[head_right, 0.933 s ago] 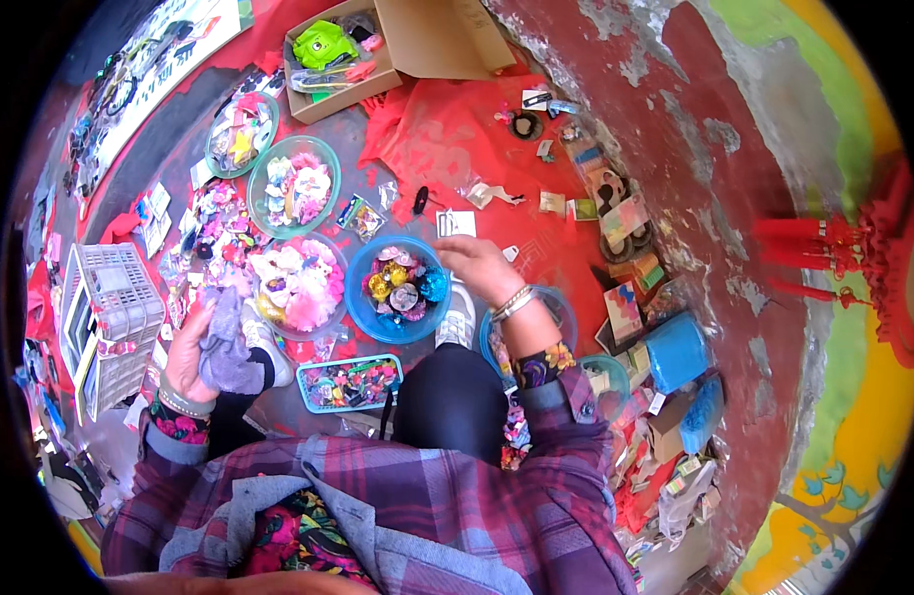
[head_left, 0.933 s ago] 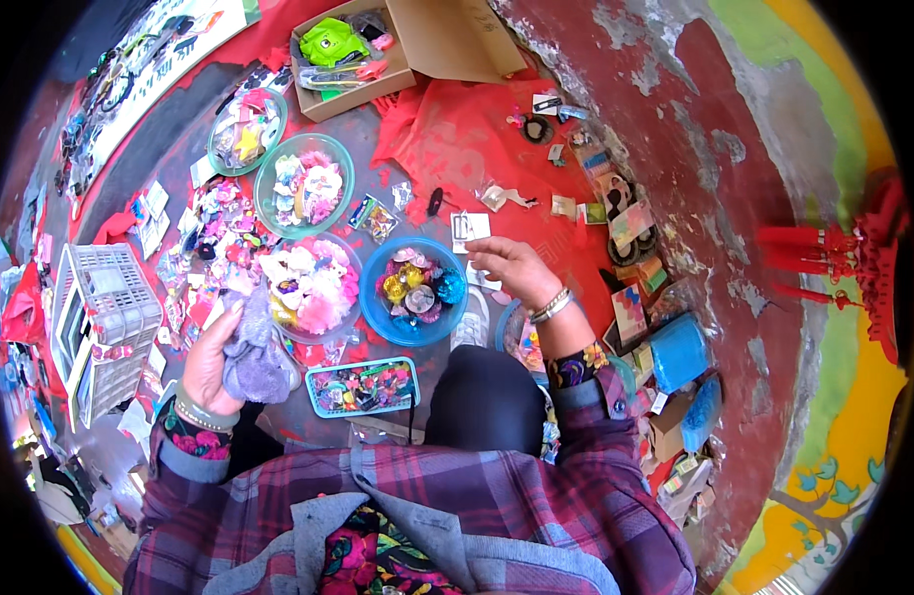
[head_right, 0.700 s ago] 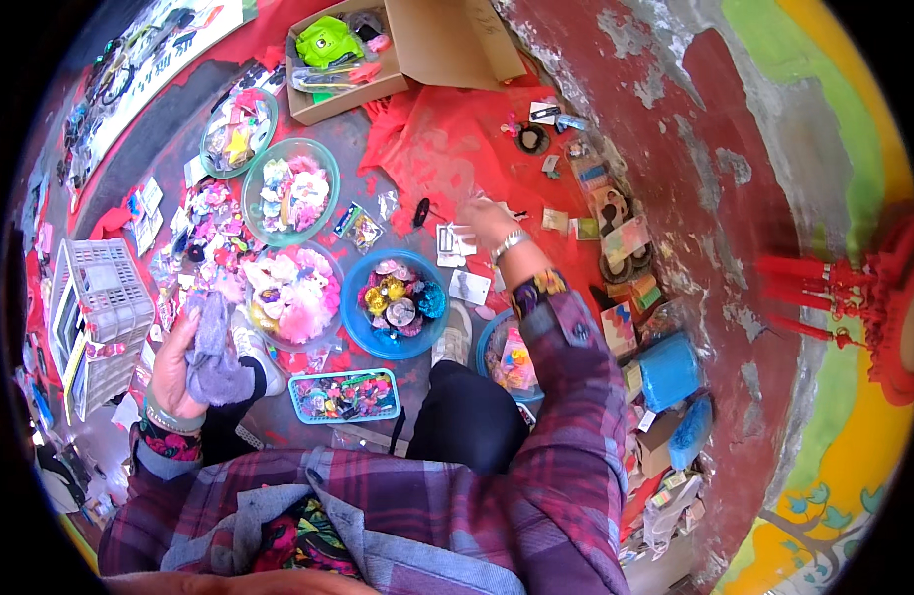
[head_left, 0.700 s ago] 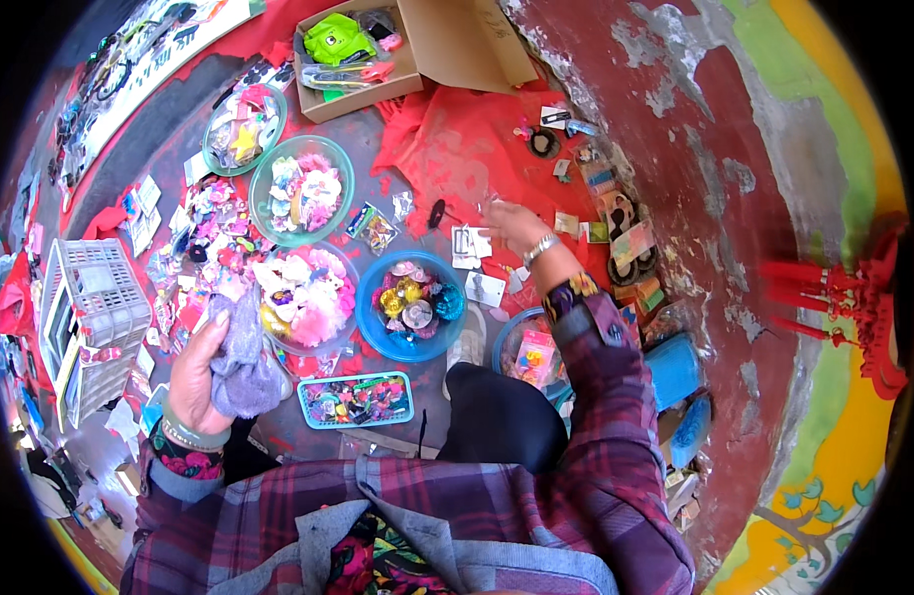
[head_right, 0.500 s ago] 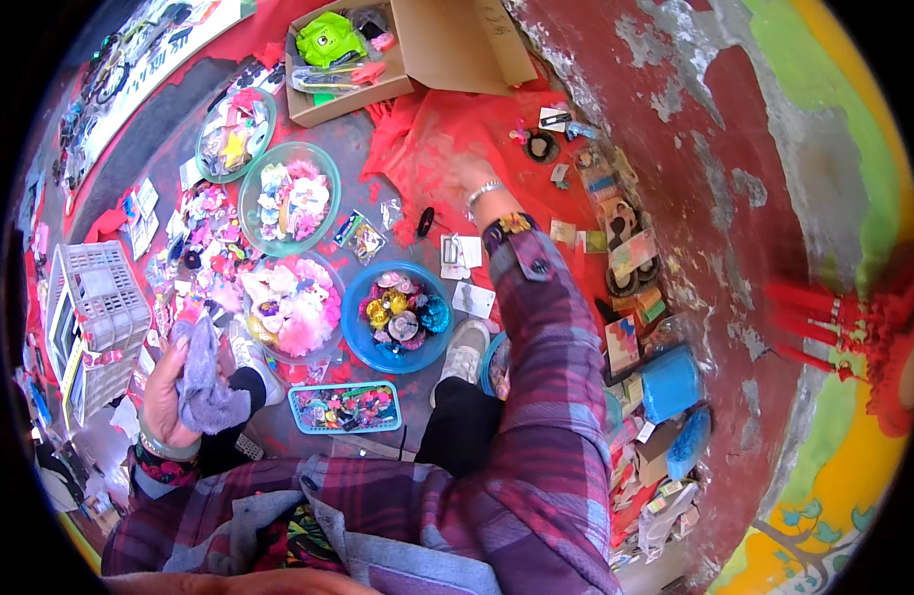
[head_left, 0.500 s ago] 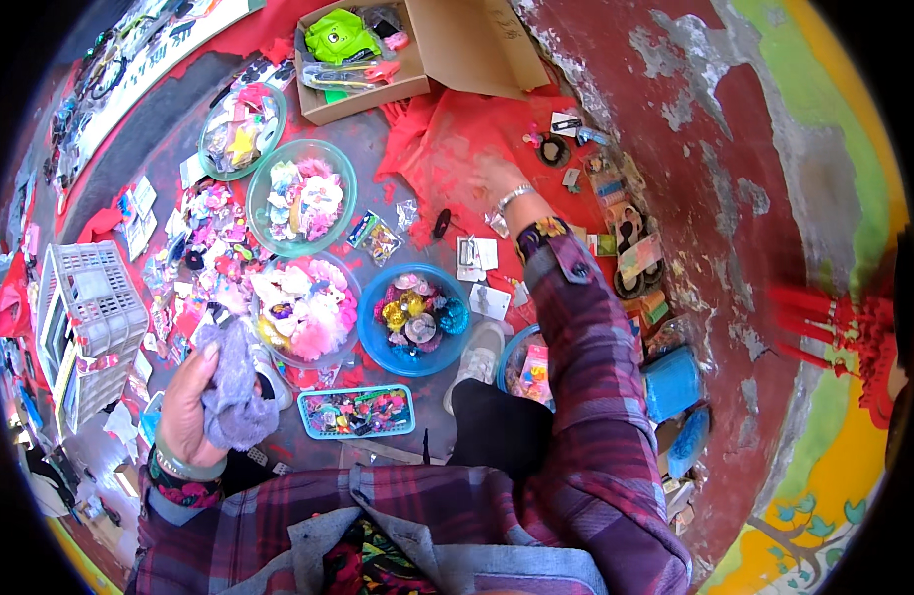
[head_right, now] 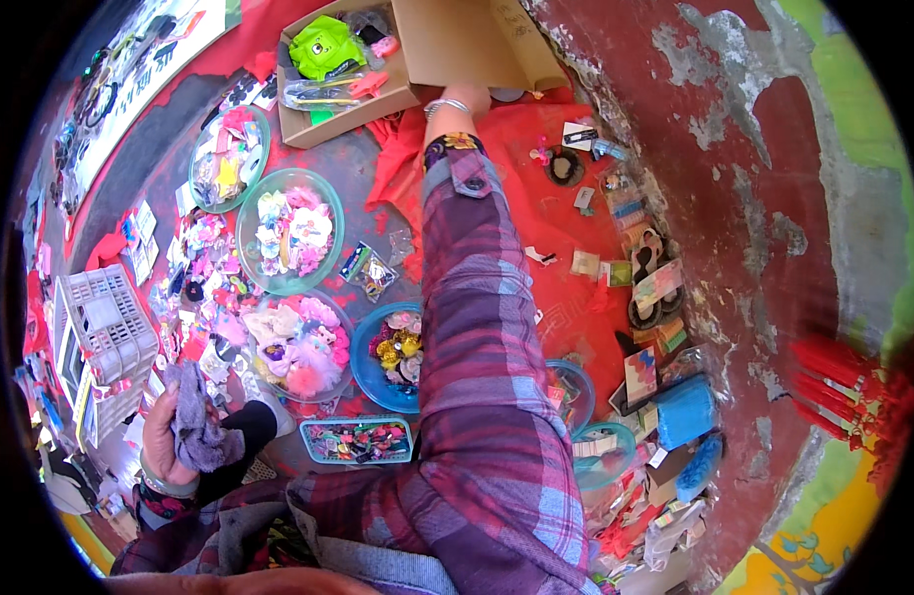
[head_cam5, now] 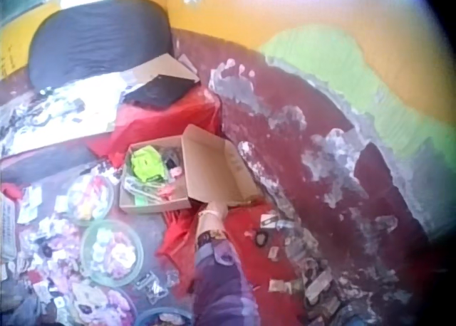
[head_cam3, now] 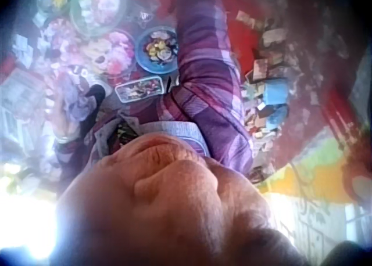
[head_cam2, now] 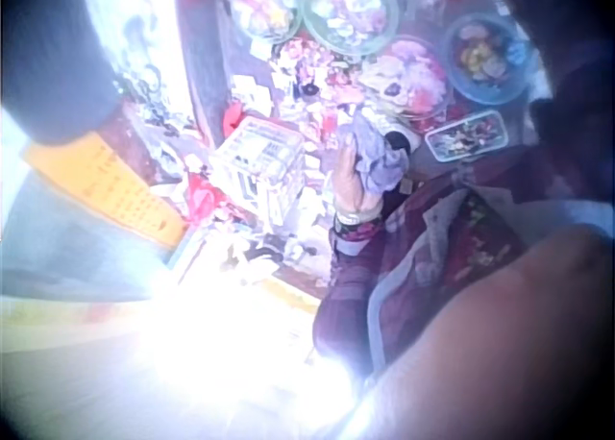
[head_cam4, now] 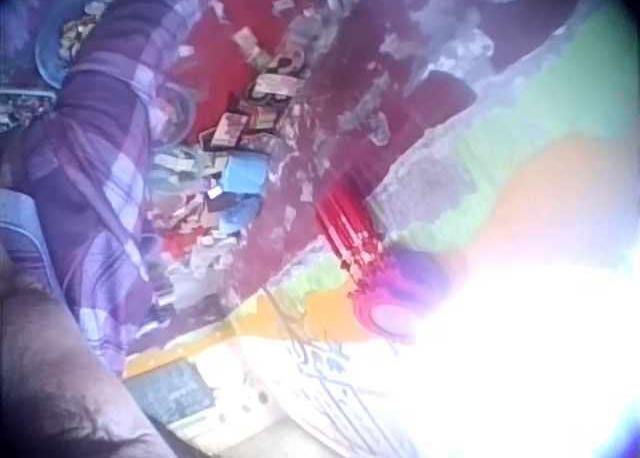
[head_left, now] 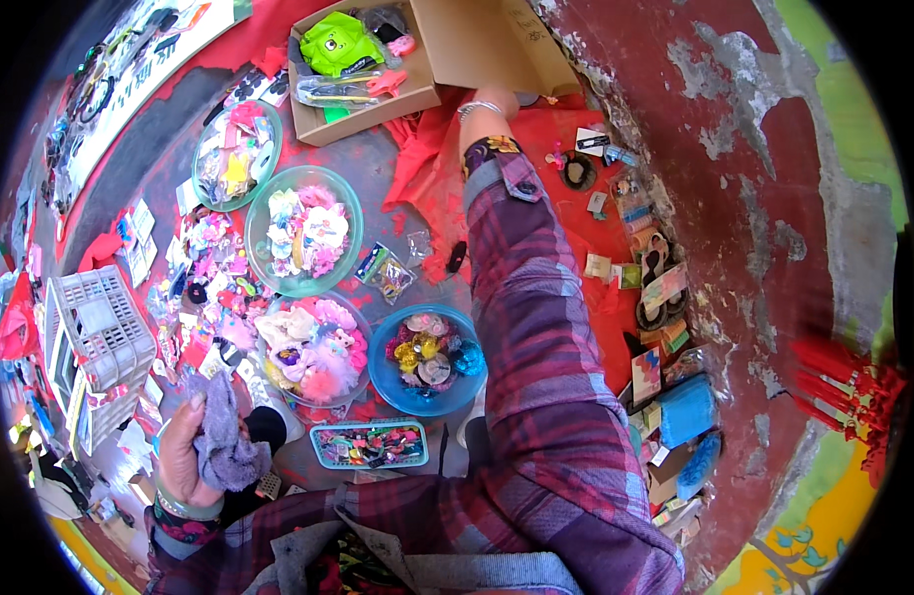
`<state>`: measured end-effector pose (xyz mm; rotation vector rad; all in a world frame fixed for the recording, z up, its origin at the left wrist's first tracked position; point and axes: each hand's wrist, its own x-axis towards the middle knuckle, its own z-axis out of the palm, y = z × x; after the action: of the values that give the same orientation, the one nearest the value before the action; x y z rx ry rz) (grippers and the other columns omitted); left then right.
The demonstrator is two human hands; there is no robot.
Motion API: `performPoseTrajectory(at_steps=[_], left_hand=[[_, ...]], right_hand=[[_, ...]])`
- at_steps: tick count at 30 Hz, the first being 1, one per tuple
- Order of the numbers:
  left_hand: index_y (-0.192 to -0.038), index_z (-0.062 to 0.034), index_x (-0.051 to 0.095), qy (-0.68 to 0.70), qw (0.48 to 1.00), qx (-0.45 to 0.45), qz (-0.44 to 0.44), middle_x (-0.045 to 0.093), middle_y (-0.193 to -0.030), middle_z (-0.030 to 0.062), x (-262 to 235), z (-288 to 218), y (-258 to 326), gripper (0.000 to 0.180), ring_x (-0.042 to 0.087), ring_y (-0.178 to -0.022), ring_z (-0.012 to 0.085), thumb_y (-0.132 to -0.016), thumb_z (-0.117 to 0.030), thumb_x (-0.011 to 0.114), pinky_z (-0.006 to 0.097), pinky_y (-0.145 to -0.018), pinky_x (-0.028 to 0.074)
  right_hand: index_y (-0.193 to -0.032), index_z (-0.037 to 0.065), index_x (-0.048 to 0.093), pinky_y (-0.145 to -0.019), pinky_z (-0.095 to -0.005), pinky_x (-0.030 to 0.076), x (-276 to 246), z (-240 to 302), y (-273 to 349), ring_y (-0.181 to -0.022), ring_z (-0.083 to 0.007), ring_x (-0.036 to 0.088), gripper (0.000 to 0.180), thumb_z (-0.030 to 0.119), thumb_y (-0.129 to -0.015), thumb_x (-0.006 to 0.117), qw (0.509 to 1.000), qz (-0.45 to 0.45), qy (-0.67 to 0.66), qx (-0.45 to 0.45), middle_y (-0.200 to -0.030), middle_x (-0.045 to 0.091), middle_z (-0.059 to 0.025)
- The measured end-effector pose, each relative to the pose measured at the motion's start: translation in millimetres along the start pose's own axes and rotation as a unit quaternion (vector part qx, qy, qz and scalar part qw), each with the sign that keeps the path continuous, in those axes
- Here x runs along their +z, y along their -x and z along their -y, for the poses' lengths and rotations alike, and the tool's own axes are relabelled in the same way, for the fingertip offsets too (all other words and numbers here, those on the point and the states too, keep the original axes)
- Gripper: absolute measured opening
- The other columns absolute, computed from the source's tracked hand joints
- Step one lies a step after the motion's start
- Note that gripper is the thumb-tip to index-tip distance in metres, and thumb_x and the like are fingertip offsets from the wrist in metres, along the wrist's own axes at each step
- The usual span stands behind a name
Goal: The person sits on the floor and sorts through a large pile of small colorful items, including toys and accessories. They pick up individual items, inspect them, and place them into various bowls and containers on the floor.
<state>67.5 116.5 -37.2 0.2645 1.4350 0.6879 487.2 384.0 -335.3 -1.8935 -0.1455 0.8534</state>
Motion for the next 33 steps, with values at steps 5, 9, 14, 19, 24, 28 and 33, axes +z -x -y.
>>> performPoseTrajectory(at_steps=[5, 9, 14, 19, 24, 28, 33], left_hand=[[-0.096, 0.0017, 0.052, -0.006, 1.000, -0.009, 0.003, 0.059, -0.074, 0.0122, 8.5, 0.5, -1.9, 0.029, 0.059, -0.062, 0.0208, -0.084, -0.025, 0.050, 0.031, -0.058, 0.049], [-0.099, 0.0023, 0.052, -0.013, 0.999, -0.019, 0.026, 0.059, -0.077, 0.0113, 15.1, 2.8, -5.0, 0.031, 0.058, -0.064, 0.0197, -0.084, -0.025, 0.050, 0.030, -0.059, 0.049], [-0.100, 0.0023, 0.051, -0.030, 0.999, -0.020, 0.031, 0.058, -0.080, 0.0107, 18.3, 10.6, -11.2, 0.032, 0.057, -0.066, 0.0179, -0.084, -0.026, 0.050, 0.028, -0.059, 0.048], [-0.101, 0.0016, 0.051, -0.029, 0.999, -0.005, 0.030, 0.058, -0.079, 0.0109, 21.0, 9.3, -9.9, 0.032, 0.057, -0.065, 0.0180, -0.084, -0.026, 0.049, 0.028, -0.059, 0.048], [-0.102, 0.0008, 0.051, -0.029, 0.999, -0.025, 0.029, 0.060, -0.077, 0.0109, 20.3, 12.2, -23.0, 0.031, 0.059, -0.064, 0.0193, -0.085, -0.024, 0.049, 0.029, -0.058, 0.049], [-0.102, 0.0004, 0.052, -0.022, 1.000, -0.012, 0.008, 0.060, -0.078, 0.0104, 19.9, 13.4, -25.2, 0.029, 0.060, -0.065, 0.0191, -0.085, -0.023, 0.049, 0.029, -0.058, 0.050], [-0.102, 0.0000, 0.051, -0.029, 0.999, 0.012, -0.004, 0.060, -0.080, 0.0093, 18.4, 10.7, -33.5, 0.028, 0.059, -0.065, 0.0180, -0.085, -0.022, 0.049, 0.028, -0.058, 0.050]], right_hand=[[-0.096, -0.008, 0.055, -0.074, -0.0450, 0.046, 8.4, 34.1, 48.9, -0.088, -0.0430, 0.055, 0.057, 0.046, -0.084, 0.038, 0.989, -0.112, 0.015, -0.092, -0.097, 0.056, -0.0293], [-0.094, -0.011, 0.056, -0.081, -0.0453, 0.041, -1.9, 31.2, 28.2, -0.091, -0.0424, 0.053, 0.056, 0.041, -0.084, 0.036, 0.982, -0.055, 0.065, -0.170, -0.094, 0.055, -0.0312], [-0.095, -0.011, 0.054, -0.080, -0.0451, 0.043, -8.0, 60.8, 30.1, -0.092, -0.0421, 0.054, 0.055, 0.042, -0.084, 0.039, 0.976, -0.042, 0.095, -0.193, -0.095, 0.055, -0.0310], [-0.084, -0.004, 0.061, -0.076, -0.0395, 0.045, -39.2, -11.9, -1.6, -0.091, -0.0337, 0.056, 0.031, 0.020, -0.079, 0.043, 0.962, -0.038, 0.162, -0.215, -0.092, 0.060, -0.0224], [-0.104, 0.013, 0.060, -0.090, -0.0382, 0.040, -131.3, -105.6, -91.3, -0.109, -0.0252, 0.048, 0.038, 0.028, -0.069, 0.062, 0.709, -0.017, 0.664, -0.235, -0.110, 0.056, -0.0128], [-0.108, 0.009, 0.056, -0.091, -0.0376, 0.039, -148.9, -115.8, -85.3, -0.110, -0.0299, 0.047, 0.038, 0.026, -0.075, 0.052, 0.777, -0.102, 0.567, -0.255, -0.114, 0.053, -0.0160], [-0.099, 0.005, 0.061, -0.086, -0.0412, 0.042, -181.3, -61.9, -106.0, -0.106, -0.0329, 0.050, 0.031, 0.021, -0.075, 0.047, 0.840, -0.028, 0.528, -0.123, -0.108, 0.054, -0.0209]])
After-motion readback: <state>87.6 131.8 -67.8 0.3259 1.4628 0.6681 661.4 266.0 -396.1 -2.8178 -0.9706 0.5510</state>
